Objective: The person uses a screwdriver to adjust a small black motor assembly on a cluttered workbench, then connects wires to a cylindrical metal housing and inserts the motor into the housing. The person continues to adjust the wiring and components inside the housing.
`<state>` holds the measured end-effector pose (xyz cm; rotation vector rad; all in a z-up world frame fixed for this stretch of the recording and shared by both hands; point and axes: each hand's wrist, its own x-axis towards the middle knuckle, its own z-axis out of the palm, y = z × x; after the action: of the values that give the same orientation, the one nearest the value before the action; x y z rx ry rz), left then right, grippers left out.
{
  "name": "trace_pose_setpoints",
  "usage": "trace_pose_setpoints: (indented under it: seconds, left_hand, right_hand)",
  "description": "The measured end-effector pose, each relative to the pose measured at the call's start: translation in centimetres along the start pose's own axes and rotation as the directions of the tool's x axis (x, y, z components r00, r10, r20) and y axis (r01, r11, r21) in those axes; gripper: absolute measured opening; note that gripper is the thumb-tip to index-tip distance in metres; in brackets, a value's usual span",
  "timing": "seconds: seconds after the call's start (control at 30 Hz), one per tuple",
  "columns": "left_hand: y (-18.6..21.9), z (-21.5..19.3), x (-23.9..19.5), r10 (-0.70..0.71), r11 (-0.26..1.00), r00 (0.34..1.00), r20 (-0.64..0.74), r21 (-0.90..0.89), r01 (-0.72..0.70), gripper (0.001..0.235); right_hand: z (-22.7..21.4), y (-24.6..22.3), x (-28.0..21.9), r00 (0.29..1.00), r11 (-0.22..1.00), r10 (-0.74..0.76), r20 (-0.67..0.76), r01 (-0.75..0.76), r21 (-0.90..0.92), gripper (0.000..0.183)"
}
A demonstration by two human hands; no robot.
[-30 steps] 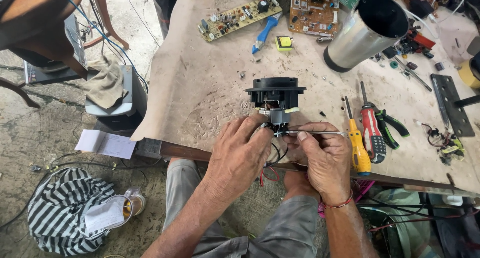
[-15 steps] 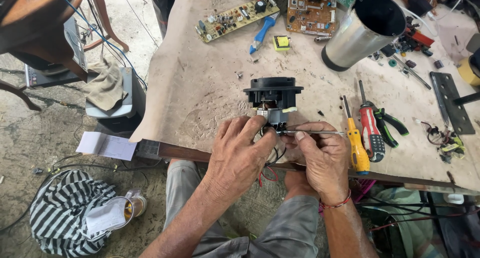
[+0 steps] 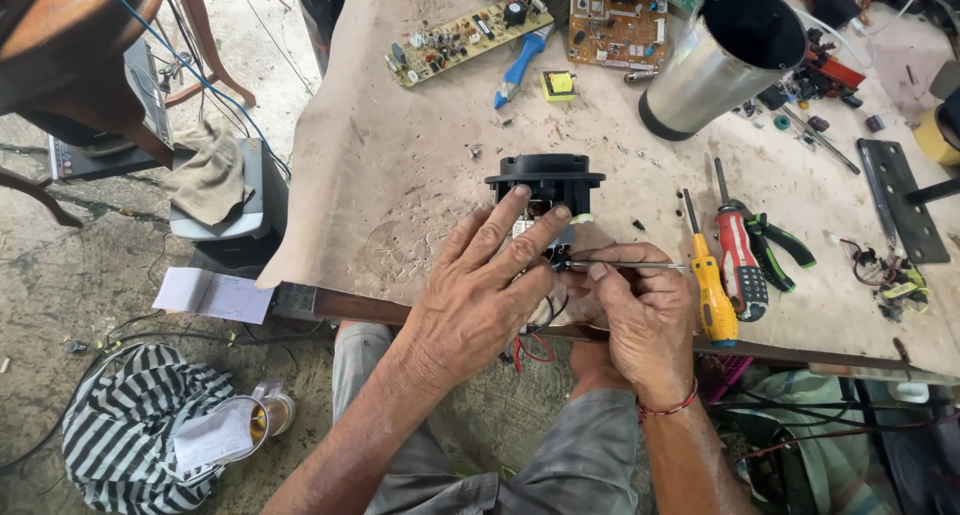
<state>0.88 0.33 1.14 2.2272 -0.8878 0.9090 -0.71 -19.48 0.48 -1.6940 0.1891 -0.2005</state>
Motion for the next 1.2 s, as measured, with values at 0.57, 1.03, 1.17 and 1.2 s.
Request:
trace_pose_setpoints:
  seconds: [0.57,1.03,1.17,1.2]
  left_hand:
    - [-0.1,0.6,0.1,-0.021,1.000,1.000,-0.022,0.021,0.021,0.006]
    - [0.1,0.3,0.1,-0.038,0.999,0.998,-0.048,0.029,0.040,0.005]
    - [0.0,0.5,0.1,-0.046,0.999,0.997,-0.064,0.023,0.048,0.006]
    - [0.1,0.6,0.1,-0.049,0.998,0.996,-0.072,0.027,0.051,0.006]
  right_hand:
    - [0.8,0.1,-0.6,0.997,0.989,-0.073,-0.038,0.077,0.125,0.014]
    - [1.1,-0.3,-0.7,0.995,0.988,-0.080,-0.065,0.088,0.129,0.011]
    - [1.1,0.0,-0.7,0.995,0.983,-0.067,-0.069,0.077,0.165,0.011]
    - [1.0,0.2,-0.7,0.995,0.982,-0.081,-0.064,0.090,0.168,0.011]
